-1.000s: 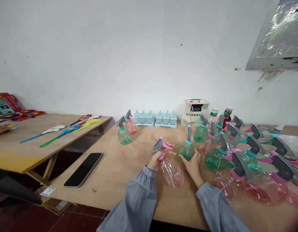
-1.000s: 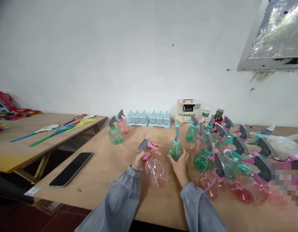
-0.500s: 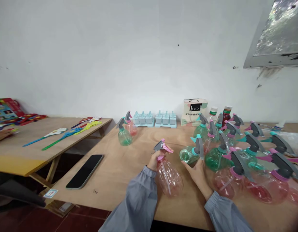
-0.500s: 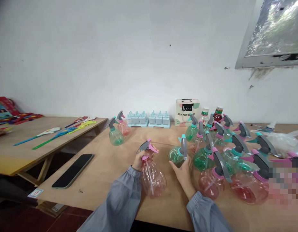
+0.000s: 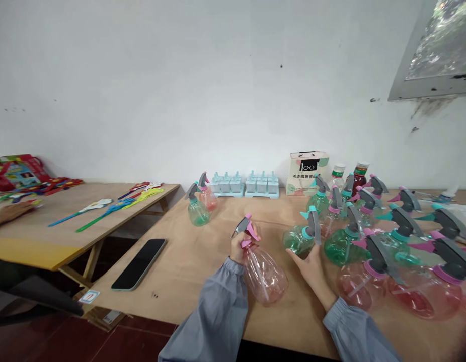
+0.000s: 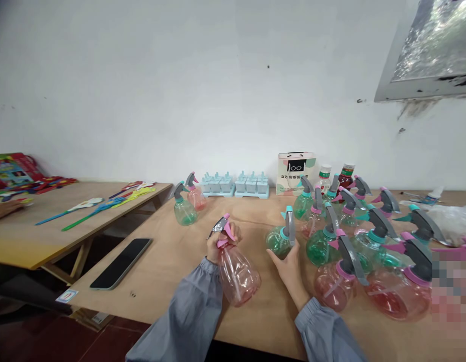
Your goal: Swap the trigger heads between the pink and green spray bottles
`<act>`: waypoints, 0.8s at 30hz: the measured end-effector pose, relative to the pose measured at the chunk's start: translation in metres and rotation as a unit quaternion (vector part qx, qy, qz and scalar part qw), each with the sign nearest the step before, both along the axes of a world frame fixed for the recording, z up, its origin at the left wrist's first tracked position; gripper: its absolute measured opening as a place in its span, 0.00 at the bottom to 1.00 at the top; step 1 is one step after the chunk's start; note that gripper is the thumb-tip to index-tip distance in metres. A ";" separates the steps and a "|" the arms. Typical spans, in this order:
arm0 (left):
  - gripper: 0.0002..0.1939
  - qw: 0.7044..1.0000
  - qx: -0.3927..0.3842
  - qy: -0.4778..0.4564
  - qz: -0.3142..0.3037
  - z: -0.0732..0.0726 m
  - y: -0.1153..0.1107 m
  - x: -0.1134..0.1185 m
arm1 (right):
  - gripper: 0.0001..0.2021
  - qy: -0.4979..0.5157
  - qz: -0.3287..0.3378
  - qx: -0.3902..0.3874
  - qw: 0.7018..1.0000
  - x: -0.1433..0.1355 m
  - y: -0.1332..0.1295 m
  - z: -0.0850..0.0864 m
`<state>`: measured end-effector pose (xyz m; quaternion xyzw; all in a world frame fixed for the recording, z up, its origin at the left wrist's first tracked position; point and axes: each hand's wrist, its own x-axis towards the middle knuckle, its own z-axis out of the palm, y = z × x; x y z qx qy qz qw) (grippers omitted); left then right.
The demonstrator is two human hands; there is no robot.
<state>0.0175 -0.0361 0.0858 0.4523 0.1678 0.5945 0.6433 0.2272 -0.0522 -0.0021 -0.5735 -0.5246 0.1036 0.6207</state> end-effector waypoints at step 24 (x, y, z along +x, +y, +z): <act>0.06 0.998 -0.001 0.022 0.063 0.001 0.003 -0.003 | 0.48 0.030 0.023 -0.028 0.999 -0.002 -0.001 0.001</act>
